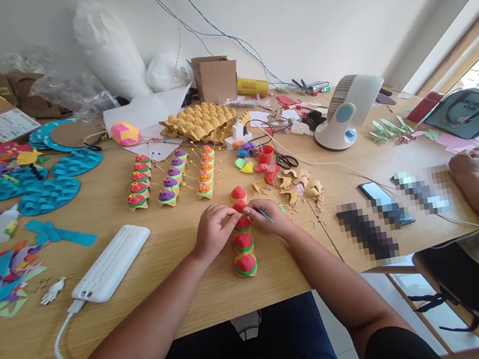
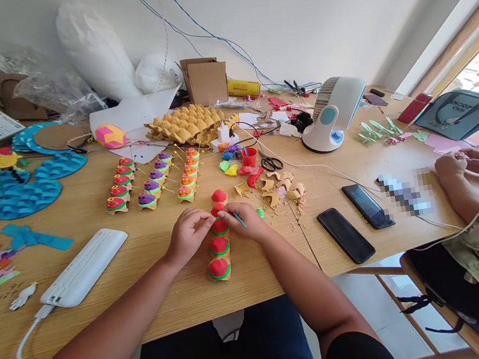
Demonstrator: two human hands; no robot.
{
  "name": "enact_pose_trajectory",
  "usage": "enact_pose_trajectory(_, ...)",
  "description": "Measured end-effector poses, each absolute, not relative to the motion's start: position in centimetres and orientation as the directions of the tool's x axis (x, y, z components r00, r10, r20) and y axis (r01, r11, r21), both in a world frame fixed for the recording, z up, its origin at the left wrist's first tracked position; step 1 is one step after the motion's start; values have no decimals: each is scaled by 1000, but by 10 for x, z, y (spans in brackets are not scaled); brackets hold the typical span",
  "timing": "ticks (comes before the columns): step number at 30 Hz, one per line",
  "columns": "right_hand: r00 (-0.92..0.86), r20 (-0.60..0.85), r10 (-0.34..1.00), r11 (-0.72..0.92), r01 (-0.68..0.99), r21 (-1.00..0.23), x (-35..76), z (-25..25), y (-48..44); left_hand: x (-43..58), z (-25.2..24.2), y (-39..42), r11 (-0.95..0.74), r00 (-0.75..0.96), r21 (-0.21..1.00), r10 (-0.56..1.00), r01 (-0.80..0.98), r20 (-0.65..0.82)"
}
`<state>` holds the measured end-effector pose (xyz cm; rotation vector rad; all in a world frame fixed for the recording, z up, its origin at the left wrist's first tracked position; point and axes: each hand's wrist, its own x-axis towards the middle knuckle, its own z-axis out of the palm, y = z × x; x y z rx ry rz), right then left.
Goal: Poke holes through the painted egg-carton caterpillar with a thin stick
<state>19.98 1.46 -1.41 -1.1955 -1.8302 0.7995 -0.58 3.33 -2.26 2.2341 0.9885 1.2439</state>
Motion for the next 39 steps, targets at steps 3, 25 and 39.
enact_pose_trajectory(3, -302, 289, 908, 408, 483, -775, 205, -12, 16, -5, -24, 34, -689, 359, 622, 725, 372, 588)
enact_pose_trajectory(25, -201, 254, 946, 309, 329, -892, 199, -12, 15, -7, -20, 33, -723, 326, 608, 691, 328, 645)
enact_pose_trajectory(39, -218, 313, 924, 374, 353, -858, 197, -13, 14, -5, -20, 32, -653, 315, 677, 757, 340, 572)
